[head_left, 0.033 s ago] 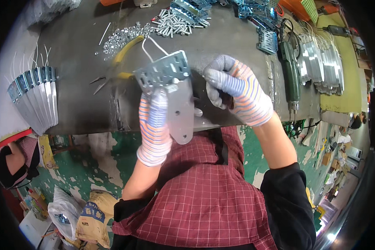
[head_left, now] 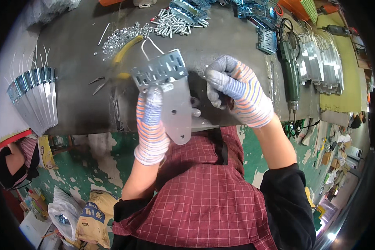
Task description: The person is assembling small metal components onto a larger baseplate and using an electric screwdriver to secure them.
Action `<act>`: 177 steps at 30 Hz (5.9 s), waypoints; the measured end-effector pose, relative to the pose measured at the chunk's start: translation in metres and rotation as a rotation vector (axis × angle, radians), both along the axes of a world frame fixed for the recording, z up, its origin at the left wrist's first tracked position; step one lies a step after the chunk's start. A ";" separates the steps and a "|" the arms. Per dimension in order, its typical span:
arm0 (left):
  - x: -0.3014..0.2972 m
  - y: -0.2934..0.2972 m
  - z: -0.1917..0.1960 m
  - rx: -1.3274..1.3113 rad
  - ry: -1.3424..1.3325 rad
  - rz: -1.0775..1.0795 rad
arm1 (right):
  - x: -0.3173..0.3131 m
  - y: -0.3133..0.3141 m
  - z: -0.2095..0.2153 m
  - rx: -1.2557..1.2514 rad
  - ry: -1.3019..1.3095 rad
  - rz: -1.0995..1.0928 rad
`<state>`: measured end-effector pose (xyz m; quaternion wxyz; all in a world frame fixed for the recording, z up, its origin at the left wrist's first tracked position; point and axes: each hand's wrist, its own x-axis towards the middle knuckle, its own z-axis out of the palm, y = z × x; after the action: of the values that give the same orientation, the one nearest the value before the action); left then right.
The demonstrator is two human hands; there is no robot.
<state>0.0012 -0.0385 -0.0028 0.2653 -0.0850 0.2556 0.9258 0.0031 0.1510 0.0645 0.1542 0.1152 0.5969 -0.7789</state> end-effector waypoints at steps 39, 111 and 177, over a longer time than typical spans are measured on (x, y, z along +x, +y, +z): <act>0.013 -0.063 0.003 -0.218 0.004 0.353 | -0.231 -0.138 -0.007 1.625 0.638 0.821; 0.000 -0.018 0.017 -0.576 0.194 0.324 | -0.018 -0.026 0.056 1.635 0.945 0.513; 0.018 0.003 0.006 -0.393 0.200 0.134 | -0.003 -0.024 -0.021 0.297 0.335 0.079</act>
<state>0.0193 -0.0355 0.0034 0.1549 -0.0596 0.4496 0.8777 0.0005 0.1268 0.0435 0.0645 -0.0180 0.7265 -0.6839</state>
